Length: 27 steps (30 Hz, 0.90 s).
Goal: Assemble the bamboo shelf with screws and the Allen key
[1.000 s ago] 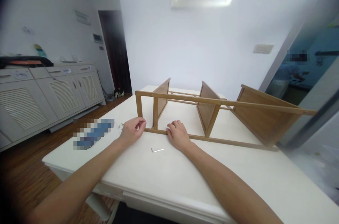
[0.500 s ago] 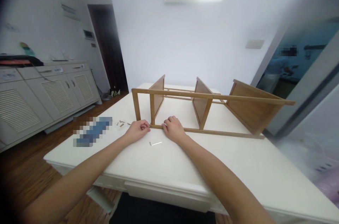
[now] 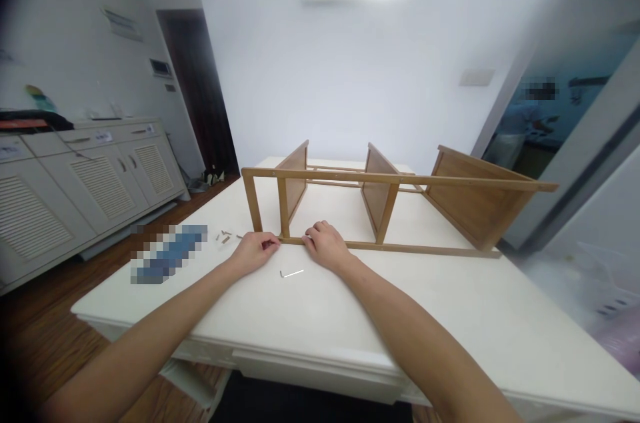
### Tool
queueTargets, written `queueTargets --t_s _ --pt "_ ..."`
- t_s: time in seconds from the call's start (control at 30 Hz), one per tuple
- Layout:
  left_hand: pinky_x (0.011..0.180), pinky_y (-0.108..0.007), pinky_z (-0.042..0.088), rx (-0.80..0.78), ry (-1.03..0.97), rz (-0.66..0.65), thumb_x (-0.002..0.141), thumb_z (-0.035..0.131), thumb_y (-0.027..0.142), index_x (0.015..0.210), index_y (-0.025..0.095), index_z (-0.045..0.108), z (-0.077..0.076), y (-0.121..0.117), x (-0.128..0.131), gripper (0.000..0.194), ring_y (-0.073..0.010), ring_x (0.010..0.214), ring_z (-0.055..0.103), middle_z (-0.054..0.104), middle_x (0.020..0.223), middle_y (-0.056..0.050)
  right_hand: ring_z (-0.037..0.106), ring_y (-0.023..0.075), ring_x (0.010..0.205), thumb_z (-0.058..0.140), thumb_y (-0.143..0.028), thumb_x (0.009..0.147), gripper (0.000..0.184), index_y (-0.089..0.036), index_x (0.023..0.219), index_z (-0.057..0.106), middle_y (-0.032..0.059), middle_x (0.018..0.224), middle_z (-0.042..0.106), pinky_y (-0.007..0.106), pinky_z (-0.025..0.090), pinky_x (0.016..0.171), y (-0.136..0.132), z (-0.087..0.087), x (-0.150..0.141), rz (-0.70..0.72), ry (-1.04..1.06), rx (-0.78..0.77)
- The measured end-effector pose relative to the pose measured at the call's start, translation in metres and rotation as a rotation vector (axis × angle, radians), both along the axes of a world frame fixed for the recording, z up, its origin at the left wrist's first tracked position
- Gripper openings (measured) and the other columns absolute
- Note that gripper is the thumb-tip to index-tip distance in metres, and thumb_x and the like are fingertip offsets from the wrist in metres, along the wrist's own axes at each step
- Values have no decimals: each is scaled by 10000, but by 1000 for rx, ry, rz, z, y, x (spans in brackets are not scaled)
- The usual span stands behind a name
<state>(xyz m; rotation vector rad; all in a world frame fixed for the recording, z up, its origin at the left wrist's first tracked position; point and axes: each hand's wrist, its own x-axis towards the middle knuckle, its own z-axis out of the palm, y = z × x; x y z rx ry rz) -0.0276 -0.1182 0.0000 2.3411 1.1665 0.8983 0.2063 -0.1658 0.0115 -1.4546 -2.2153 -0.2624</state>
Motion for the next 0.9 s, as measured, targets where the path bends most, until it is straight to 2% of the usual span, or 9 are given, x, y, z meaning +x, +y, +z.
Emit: queueTargets --t_s 0.33,0.53,0.73,0.9 --pt "656 -261 478 52 88 11 777 567 193 775 218 724 3 -1 2 159 -155 639 633 733 747 4 540 183 892 424 -344 975 286 -180 936 655 75 888 616 305 424 794 0 -1 1 -4 -9 -18" --pt "608 -237 462 19 47 24 768 578 194 755 209 723 0 1 2 147 -146 619 617 718 704 8 536 178 879 408 -349 983 305 -175 933 654 77 883 617 300 419 792 1 -1 1 14 -15 -16" --pt "669 -255 464 112 140 -4 788 529 174 768 212 723 0 -4 2 198 -151 660 622 733 792 -8 537 175 889 420 -351 979 295 -181 936 657 73 892 622 293 418 784 1 -2 1 13 -9 -28" --pt "676 -267 464 130 177 44 802 527 205 738 217 718 3 -5 3 202 -165 695 625 717 805 -20 547 178 883 476 -341 951 233 -189 959 652 70 897 627 293 416 777 0 -2 2 63 -21 -38"
